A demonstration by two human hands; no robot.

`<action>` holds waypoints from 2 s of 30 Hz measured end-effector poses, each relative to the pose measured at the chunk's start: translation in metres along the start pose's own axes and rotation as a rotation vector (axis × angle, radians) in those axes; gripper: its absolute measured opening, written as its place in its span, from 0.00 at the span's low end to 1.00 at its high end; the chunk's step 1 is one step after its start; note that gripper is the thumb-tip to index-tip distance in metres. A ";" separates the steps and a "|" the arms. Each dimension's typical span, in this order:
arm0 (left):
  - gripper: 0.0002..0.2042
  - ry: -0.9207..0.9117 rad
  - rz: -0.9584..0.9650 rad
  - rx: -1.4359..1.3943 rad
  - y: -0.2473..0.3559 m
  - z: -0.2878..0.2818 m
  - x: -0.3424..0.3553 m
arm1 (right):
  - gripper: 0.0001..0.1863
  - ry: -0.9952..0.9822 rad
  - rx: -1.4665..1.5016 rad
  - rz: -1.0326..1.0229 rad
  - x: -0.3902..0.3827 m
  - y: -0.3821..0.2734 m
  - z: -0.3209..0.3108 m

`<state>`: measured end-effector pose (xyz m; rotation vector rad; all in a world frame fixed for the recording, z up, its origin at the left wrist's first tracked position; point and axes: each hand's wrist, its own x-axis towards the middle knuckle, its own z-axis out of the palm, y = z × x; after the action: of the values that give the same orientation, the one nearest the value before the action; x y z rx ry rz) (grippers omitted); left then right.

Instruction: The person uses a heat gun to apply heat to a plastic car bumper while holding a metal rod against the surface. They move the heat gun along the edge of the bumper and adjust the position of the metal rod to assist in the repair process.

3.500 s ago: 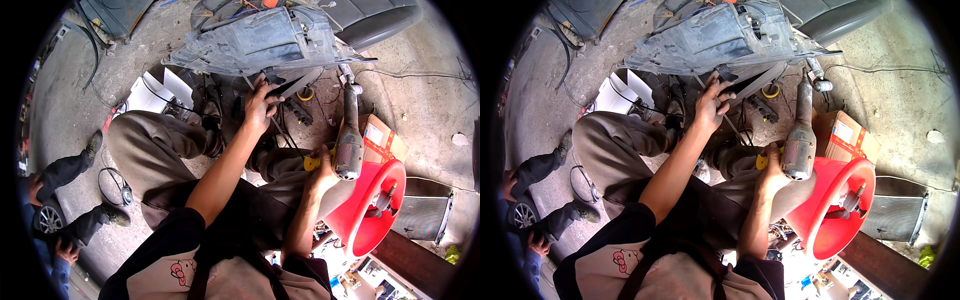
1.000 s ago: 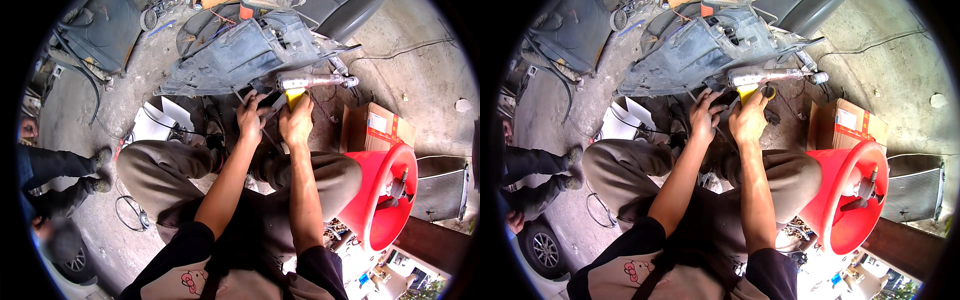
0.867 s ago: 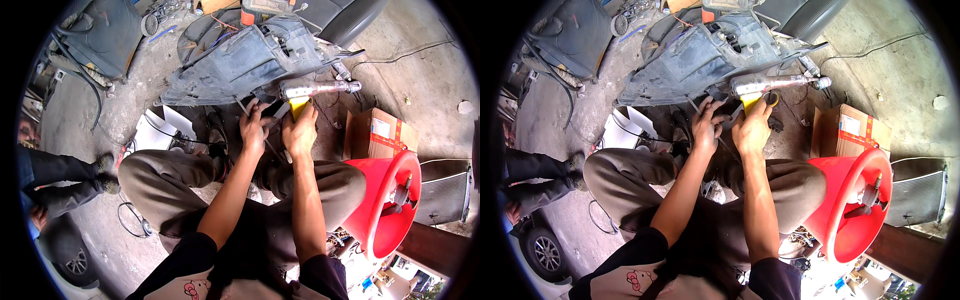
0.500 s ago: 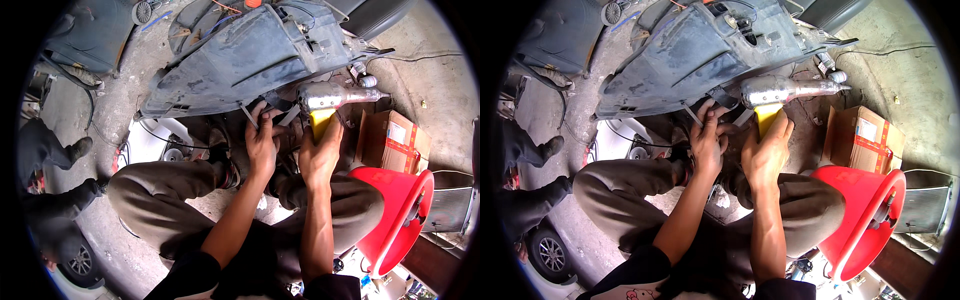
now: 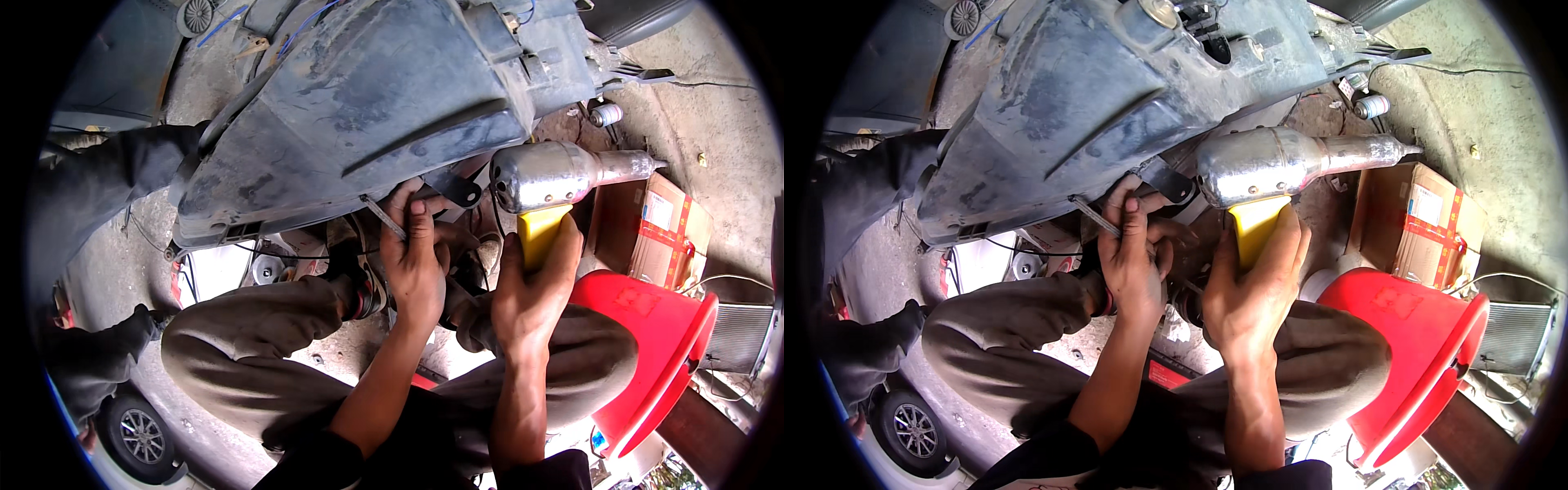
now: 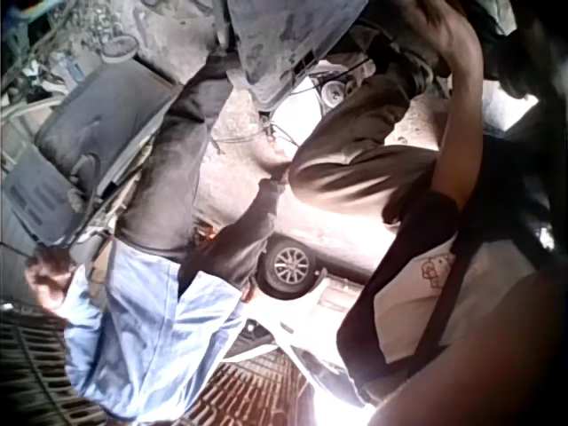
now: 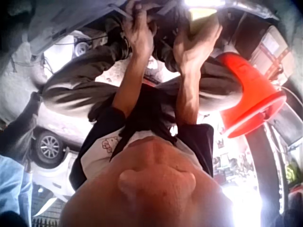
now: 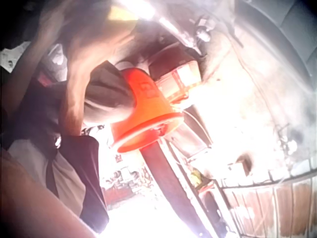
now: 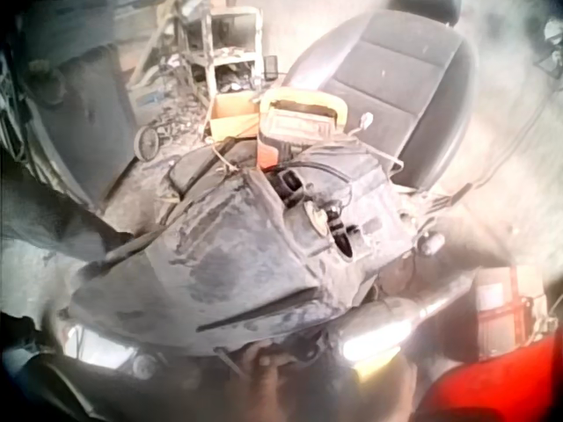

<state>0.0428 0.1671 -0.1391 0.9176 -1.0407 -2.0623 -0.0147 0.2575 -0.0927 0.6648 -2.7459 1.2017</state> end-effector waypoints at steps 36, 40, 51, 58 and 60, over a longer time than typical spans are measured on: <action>0.12 -0.121 -0.018 0.102 0.002 -0.015 0.022 | 0.31 0.140 0.145 0.055 -0.037 -0.005 -0.080; 0.11 -0.114 -0.044 0.110 0.005 -0.012 0.022 | 0.30 0.154 0.157 0.064 -0.036 -0.008 -0.084; 0.11 -0.108 -0.051 0.124 0.005 -0.014 0.025 | 0.32 0.164 0.149 0.070 -0.035 -0.005 -0.084; 0.12 -0.090 -0.054 0.150 0.008 -0.010 0.025 | 0.32 0.177 0.164 0.083 -0.034 -0.005 -0.085; 0.12 -0.085 -0.055 0.157 0.008 -0.010 0.026 | 0.32 0.193 0.164 0.058 -0.034 -0.004 -0.085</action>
<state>0.0387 0.1392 -0.1440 0.9532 -1.2497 -2.1036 0.0089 0.3286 -0.0390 0.4568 -2.5449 1.4330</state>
